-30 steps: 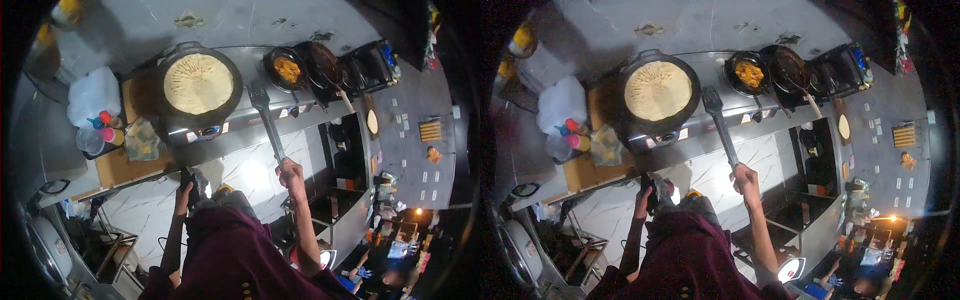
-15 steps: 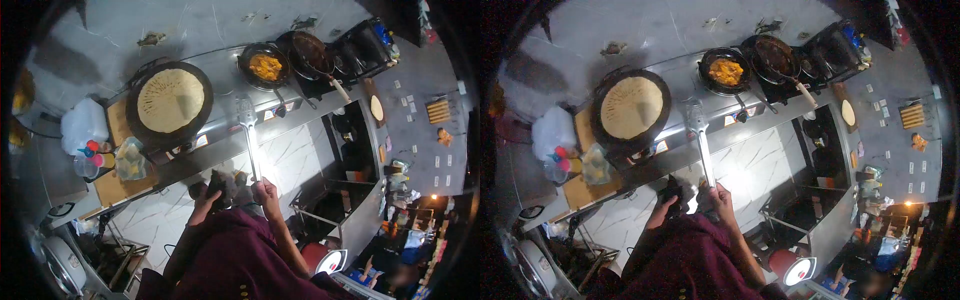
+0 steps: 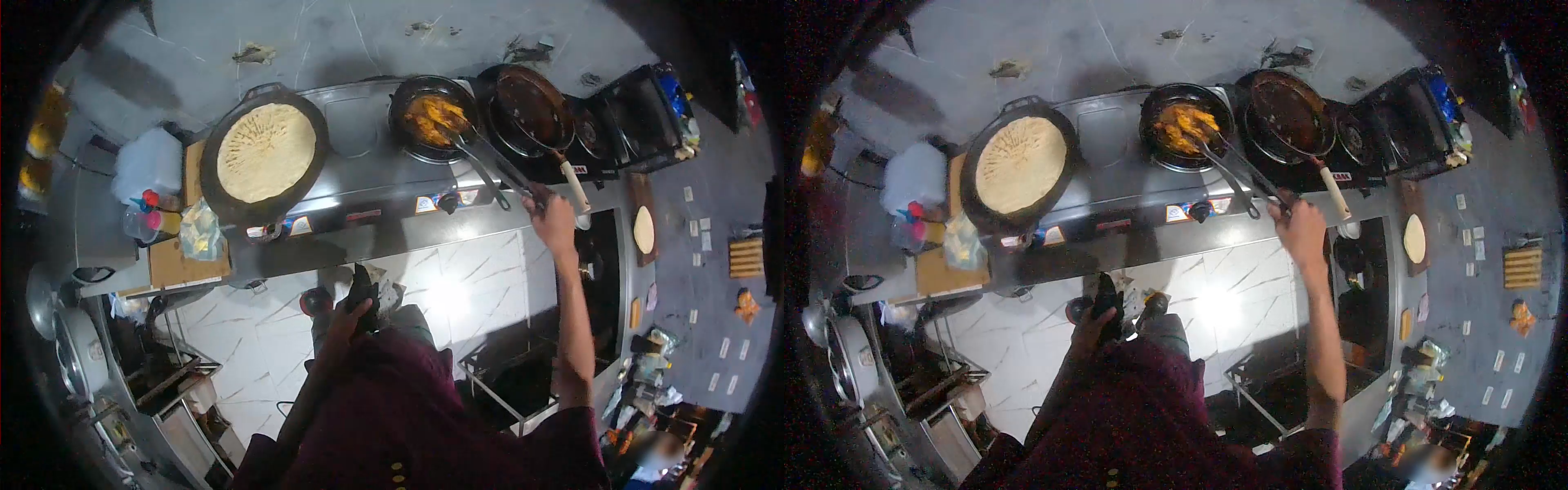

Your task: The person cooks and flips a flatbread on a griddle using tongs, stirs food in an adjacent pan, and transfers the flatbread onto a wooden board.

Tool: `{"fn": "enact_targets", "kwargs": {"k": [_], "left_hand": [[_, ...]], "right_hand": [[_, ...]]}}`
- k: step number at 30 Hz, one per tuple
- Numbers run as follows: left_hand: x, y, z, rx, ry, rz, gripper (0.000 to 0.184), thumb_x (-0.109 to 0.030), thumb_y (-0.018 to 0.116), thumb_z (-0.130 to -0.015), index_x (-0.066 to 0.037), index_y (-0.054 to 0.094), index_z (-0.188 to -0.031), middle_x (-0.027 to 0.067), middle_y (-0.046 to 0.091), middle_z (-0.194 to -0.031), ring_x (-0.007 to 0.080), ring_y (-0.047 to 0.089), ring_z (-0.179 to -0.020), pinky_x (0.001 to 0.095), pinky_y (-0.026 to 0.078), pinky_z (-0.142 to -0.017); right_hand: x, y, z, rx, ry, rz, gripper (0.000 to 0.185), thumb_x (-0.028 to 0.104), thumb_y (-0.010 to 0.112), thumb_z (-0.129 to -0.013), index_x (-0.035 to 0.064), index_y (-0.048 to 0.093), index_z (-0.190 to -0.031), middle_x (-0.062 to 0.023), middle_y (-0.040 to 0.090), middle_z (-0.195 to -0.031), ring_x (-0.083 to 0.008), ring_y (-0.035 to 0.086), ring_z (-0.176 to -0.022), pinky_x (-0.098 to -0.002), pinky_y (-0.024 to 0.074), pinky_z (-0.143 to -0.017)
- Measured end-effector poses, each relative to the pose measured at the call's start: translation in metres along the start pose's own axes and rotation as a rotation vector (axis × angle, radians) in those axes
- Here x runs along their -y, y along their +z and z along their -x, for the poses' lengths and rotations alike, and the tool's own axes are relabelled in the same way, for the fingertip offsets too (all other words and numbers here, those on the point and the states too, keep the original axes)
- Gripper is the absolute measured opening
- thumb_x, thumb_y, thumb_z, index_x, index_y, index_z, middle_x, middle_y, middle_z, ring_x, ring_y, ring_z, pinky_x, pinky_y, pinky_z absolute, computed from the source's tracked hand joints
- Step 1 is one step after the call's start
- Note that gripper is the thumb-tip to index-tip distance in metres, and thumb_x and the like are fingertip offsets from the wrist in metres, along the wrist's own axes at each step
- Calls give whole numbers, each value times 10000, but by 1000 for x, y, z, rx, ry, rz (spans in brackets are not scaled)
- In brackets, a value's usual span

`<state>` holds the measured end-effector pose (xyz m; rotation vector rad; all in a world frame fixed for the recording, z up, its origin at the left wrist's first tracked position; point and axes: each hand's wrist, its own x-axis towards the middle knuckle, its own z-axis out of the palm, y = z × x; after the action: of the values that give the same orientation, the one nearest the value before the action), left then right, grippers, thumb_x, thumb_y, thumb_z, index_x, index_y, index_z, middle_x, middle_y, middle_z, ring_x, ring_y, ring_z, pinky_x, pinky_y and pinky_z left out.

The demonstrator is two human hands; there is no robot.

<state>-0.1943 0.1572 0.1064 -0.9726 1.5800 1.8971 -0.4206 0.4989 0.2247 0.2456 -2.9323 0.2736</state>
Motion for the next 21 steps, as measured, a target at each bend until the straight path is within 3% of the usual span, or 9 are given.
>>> {"fn": "enact_targets", "kwargs": {"k": [2,4,11,14,17,19,21], "left_hand": [[40,-7,-21,40,77,175,436,-289,701,-827,-9,547,-1122,96,623,-961,182,604,-776,303,488,-622],[77,-19,-40,27,66,207,468,-312,700,-823,-7,552,-1147,105,621,-1005,186,601,-840,315,489,-682],[100,-68,-58,25,176,262,491,-307,707,-814,-1,555,-1167,111,617,-1039,202,591,-910,323,476,-771],[111,-90,-67,40,220,294,501,-305,710,-811,2,556,-1175,114,615,-1053,209,587,-940,327,470,-809],[124,-108,-76,48,233,304,493,-300,715,-806,1,566,-1167,109,616,-1048,206,586,-943,325,468,-822],[128,-119,-81,19,270,260,463,-296,721,-802,-8,584,-1137,93,621,-1013,191,590,-906,316,473,-793],[129,-121,-78,-7,272,241,441,-300,726,-799,-17,600,-1112,87,627,-990,183,594,-884,312,475,-776]], "right_hand": [[-22,11,-21,46,-33,27,332,338,706,-781,46,664,-934,-213,641,-764,-404,617,-739,-485,488,-649],[-18,11,-32,44,-61,21,344,345,715,-769,47,663,-933,-223,637,-768,-402,616,-743,-489,488,-650],[-7,20,-43,15,-123,119,349,353,718,-760,66,668,-953,-204,643,-792,-395,615,-804,-479,489,-670],[1,17,-47,65,-115,-22,370,335,717,-761,56,666,-999,-195,643,-775,-374,626,-739,-457,492,-669],[-22,28,-52,167,-161,-297,368,327,684,-808,40,665,-1036,-125,642,-715,-239,598,-574,-357,473,-543],[-15,17,-53,403,128,-532,374,328,655,-840,22,661,-1055,-61,621,-686,-143,523,-510,-284,410,-470],[-8,12,-46,522,400,-691,328,314,589,-909,25,657,-1047,31,561,-674,-33,405,-462,-186,285,-386]]}}
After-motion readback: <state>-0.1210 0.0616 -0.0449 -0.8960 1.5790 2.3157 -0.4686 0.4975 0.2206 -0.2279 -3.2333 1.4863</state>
